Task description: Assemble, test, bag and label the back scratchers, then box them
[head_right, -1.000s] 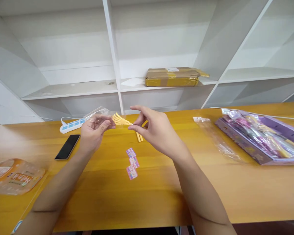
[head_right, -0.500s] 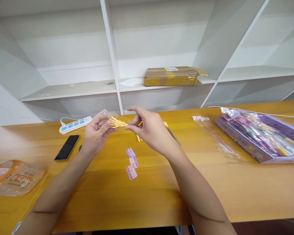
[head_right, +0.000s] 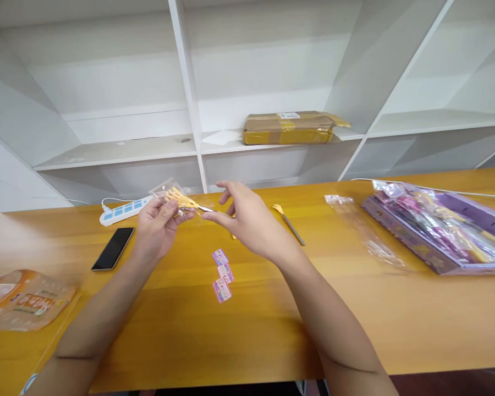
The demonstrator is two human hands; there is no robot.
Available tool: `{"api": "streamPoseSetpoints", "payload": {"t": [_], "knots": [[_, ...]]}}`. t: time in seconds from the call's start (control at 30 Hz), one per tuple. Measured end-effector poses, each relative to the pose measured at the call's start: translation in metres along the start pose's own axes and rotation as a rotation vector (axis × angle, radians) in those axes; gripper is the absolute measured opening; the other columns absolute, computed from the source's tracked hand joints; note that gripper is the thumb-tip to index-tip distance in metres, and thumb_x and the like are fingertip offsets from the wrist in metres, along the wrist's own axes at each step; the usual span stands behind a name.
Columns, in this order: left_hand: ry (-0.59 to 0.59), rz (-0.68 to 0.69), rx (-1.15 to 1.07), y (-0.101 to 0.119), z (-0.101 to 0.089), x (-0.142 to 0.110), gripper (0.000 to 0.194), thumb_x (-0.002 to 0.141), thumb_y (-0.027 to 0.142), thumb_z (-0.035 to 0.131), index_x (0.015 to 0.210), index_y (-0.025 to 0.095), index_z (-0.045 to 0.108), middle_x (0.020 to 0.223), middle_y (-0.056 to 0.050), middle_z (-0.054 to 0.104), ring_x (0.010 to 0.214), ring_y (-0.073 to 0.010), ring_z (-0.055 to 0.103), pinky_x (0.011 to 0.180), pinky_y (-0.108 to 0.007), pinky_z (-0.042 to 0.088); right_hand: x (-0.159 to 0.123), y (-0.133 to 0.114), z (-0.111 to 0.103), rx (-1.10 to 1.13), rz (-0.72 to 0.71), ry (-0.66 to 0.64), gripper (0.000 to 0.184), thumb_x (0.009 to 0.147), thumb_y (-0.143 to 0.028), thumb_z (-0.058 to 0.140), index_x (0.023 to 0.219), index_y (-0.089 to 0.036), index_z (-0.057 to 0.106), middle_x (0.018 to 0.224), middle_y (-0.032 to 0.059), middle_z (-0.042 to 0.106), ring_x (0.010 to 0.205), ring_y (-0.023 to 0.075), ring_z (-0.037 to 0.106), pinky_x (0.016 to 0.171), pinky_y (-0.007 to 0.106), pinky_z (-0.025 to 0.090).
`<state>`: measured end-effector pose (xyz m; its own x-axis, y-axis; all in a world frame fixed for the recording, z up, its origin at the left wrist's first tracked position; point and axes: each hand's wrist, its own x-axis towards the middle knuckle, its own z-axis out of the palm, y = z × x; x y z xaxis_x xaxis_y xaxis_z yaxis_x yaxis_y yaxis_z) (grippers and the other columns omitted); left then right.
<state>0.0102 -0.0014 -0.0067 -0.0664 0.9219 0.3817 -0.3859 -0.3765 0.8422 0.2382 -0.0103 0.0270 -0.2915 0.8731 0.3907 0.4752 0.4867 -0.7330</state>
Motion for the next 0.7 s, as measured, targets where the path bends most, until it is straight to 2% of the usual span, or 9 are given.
{"api": "streamPoseSetpoints", "payload": {"t": [0.07,0.13,0.23,0.43,0.6,0.7], "knots": [[0.047,0.052,-0.005,0.006,-0.005,0.005,0.035,0.077,0.042,0.096,0.091,0.018,0.074,0.088,-0.002,0.080,0.084,-0.0204,0.082,0.085,-0.036,0.070,-0.001,0.000,-0.009,-0.085,0.075,-0.126,0.054,0.101,-0.065,0.063,0.137,-0.025,0.064,0.100,0.0052,0.073,0.070,0.0175,0.065,0.062,0.031,0.047],[0.073,0.081,-0.018,0.010,-0.010,0.009,0.035,0.077,0.041,0.097,0.090,0.019,0.074,0.089,-0.002,0.080,0.087,-0.0192,0.081,0.087,-0.035,0.070,-0.001,0.000,-0.018,-0.183,0.111,-0.210,0.049,0.107,-0.065,0.049,0.114,-0.023,0.072,0.085,0.0033,0.070,0.067,0.0169,0.060,0.060,0.030,0.041],[0.060,0.074,-0.036,0.012,-0.013,0.012,0.032,0.078,0.039,0.096,0.090,0.018,0.076,0.092,-0.003,0.081,0.089,-0.0181,0.081,0.087,-0.033,0.070,-0.001,0.000,-0.022,-0.241,0.111,-0.233,0.055,0.110,-0.062,0.041,0.089,-0.021,0.071,0.074,0.0018,0.063,0.065,0.0154,0.054,0.060,0.029,0.034],[0.014,-0.020,-0.008,0.000,-0.001,0.004,0.033,0.079,0.041,0.095,0.091,0.014,0.079,0.098,-0.010,0.084,0.094,-0.0232,0.082,0.088,-0.037,0.070,-0.002,-0.005,-0.008,-0.192,0.041,-0.229,0.051,0.110,-0.059,0.044,0.083,-0.023,0.068,0.066,-0.0015,0.057,0.060,0.0140,0.047,0.059,0.029,0.030],[-0.016,-0.129,0.010,-0.009,0.007,-0.003,0.039,0.073,0.041,0.099,0.088,0.012,0.078,0.095,-0.011,0.084,0.091,-0.0250,0.082,0.087,-0.039,0.070,-0.003,-0.010,0.005,-0.192,0.003,-0.193,0.052,0.111,-0.054,0.046,0.073,-0.022,0.061,0.062,-0.0011,0.055,0.057,0.0142,0.044,0.058,0.030,0.030],[0.001,-0.114,0.014,-0.008,0.006,-0.003,0.040,0.073,0.042,0.098,0.092,0.012,0.078,0.096,-0.011,0.084,0.090,-0.0243,0.082,0.087,-0.039,0.070,-0.003,-0.009,0.005,-0.163,-0.012,-0.182,0.052,0.110,-0.057,0.048,0.074,-0.022,0.060,0.063,-0.0015,0.055,0.055,0.0134,0.044,0.054,0.029,0.030]]}}
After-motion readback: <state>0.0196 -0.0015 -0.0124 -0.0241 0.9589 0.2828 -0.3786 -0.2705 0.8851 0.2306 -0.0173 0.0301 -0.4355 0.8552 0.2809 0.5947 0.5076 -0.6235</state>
